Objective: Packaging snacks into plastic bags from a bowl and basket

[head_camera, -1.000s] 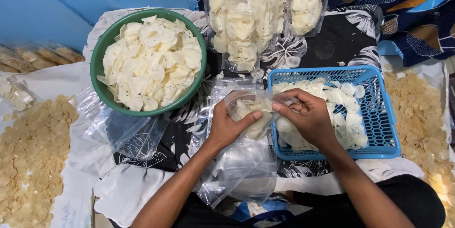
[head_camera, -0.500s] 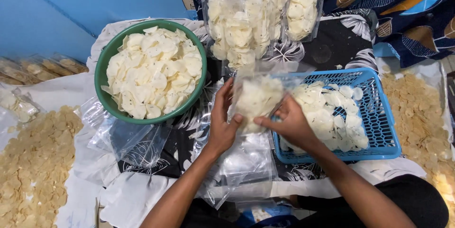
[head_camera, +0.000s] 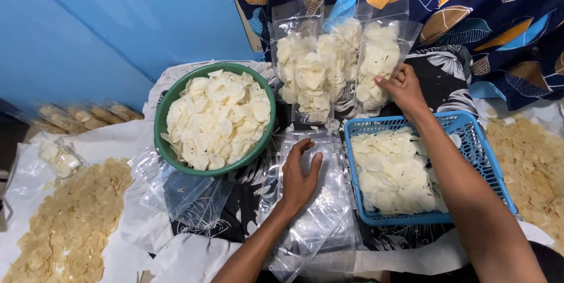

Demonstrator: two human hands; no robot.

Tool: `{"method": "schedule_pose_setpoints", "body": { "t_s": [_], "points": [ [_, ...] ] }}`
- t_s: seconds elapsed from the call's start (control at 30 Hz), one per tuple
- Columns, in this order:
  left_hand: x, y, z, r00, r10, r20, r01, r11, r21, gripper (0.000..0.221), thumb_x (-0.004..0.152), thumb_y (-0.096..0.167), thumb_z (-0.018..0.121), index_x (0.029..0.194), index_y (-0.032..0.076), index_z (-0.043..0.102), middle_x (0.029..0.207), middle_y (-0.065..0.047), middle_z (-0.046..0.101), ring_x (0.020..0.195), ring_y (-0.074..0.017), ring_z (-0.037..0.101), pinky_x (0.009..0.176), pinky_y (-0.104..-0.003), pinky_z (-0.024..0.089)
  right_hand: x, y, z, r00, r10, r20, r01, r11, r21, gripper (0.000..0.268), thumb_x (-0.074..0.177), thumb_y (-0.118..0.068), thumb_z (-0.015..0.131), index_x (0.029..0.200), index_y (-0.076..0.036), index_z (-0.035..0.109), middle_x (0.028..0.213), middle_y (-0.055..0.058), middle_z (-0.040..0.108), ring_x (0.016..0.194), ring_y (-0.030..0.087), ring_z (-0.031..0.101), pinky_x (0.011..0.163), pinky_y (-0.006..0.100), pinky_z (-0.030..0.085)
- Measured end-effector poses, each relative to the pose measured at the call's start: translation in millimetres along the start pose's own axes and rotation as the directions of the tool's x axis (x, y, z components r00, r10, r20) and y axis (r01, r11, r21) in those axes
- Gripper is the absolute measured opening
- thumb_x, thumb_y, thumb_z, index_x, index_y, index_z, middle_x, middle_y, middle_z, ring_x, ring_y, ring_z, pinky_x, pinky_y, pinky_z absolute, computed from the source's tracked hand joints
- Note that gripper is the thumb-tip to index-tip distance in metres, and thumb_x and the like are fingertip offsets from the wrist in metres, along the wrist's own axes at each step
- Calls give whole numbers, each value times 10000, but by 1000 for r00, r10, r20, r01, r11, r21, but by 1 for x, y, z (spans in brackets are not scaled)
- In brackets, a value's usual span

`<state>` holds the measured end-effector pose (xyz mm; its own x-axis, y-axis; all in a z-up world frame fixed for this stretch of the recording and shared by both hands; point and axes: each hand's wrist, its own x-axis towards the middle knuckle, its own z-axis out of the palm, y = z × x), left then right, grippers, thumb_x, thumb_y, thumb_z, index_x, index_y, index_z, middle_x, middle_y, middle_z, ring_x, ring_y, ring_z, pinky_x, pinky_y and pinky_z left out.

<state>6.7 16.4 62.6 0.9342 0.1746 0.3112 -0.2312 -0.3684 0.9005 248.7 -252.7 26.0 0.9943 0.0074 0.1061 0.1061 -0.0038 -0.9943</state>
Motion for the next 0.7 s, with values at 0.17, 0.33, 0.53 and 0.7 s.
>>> {"method": "schedule_pose_setpoints", "body": {
  "t_s": [0.17,0.33,0.53,0.7],
  "points": [
    [3,3,-3,1000,-5,13,5,1000,-6,377,975,213,674,1289,24,585,1153,-194,700,1148,-406,669,994,-474,529,25,39,-8,997,-69,-29,68,997,-26,721,986,-239,829,1487,7,371,1301,197,576,1207,275,615,984,399,563],
    [5,8,-4,1000,21,13,-21,1000,0,350,963,175,682,1264,19,599,1134,-200,704,1127,-415,677,976,-483,535,40,57,-1,993,-92,-69,95,994,47,786,1016,-309,821,1488,42,301,1334,217,567,1254,314,603,1036,408,538],
    [10,51,-20,995,103,-12,-103,994,20,300,941,157,706,1230,93,650,1111,-90,725,1115,-313,704,973,-413,539,30,32,11,983,-173,-60,135,905,-403,771,915,-446,891,1343,84,529,1139,245,582,1142,396,652,958,442,551],
    [-9,171,-86,861,508,34,-480,831,-282,98,860,45,685,880,-22,616,793,-104,671,668,-220,595,668,-333,550,-6,3,10,968,-251,18,173,611,-773,800,958,-411,800,1418,167,492,1192,297,558,1016,428,595,901,486,493]
  ]
}}
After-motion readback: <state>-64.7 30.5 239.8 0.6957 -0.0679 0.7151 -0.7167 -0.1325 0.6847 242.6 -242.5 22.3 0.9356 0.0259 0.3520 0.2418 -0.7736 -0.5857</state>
